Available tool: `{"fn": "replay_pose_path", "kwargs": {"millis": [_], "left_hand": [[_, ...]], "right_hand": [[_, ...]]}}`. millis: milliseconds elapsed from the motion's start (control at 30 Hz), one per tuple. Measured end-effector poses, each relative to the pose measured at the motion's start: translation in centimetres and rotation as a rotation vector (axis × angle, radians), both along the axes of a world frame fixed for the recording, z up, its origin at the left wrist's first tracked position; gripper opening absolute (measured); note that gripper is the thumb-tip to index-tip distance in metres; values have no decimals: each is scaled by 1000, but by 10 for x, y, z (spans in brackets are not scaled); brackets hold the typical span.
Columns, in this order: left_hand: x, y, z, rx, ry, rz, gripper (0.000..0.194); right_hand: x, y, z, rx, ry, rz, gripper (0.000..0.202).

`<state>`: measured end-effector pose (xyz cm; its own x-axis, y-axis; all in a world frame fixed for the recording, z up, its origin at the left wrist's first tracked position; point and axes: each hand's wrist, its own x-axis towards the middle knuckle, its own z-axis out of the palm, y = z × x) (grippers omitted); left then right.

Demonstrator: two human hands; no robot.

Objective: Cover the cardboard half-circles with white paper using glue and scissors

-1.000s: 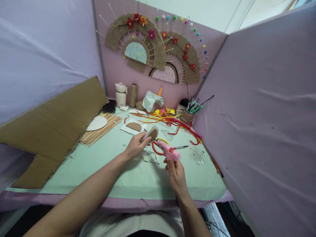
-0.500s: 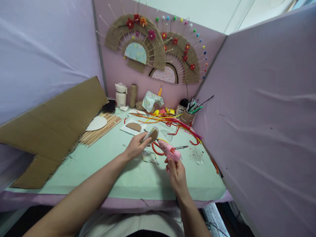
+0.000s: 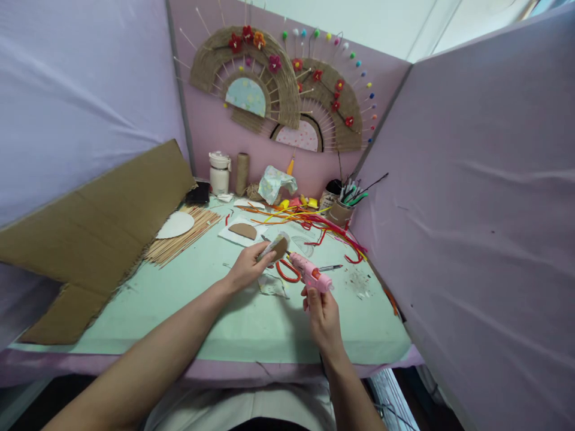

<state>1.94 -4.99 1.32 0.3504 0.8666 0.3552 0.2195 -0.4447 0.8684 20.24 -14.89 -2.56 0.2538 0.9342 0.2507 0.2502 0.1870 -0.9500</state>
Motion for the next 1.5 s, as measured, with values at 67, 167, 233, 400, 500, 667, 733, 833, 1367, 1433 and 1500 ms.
{"fn": "replay_pose_path", "kwargs": {"millis": [67,167,233,400,500,667,733,833,1367,1433,1500], "left_hand": [[0,0,-1,6,20,-1,35],[0,1,-1,5,37,-8,36],[0,1,-1,1,45,-10,36],[0,1,-1,34,86,-9,37],[0,1,-2,65,110,-2,37],[0,1,-2,82,148,12,35],[0,1,-3,82,149,6,35],[0,2,-4,86,154,-7,36],[1,2,-7,99,162,-47,35],[1,2,-7,101,167,-50,35],[1,1,-6,101,176,-49,35]], "right_hand": [[0,0,0,8,0,-2,38],[0,-1,1,17,14,3,37],[1,-1,1,20,22,9,36],[2,-1,0,24,17,-13,37],[1,-2,1,27,7,-21,38],[2,-3,3,41,1,-20,39],[2,-3,4,45,-3,-21,39],[2,-3,4,47,-11,-30,39],[3,-4,4,62,-42,-59,43],[3,-4,5,64,-44,-62,43],[3,-5,5,64,-38,-58,43]]}}
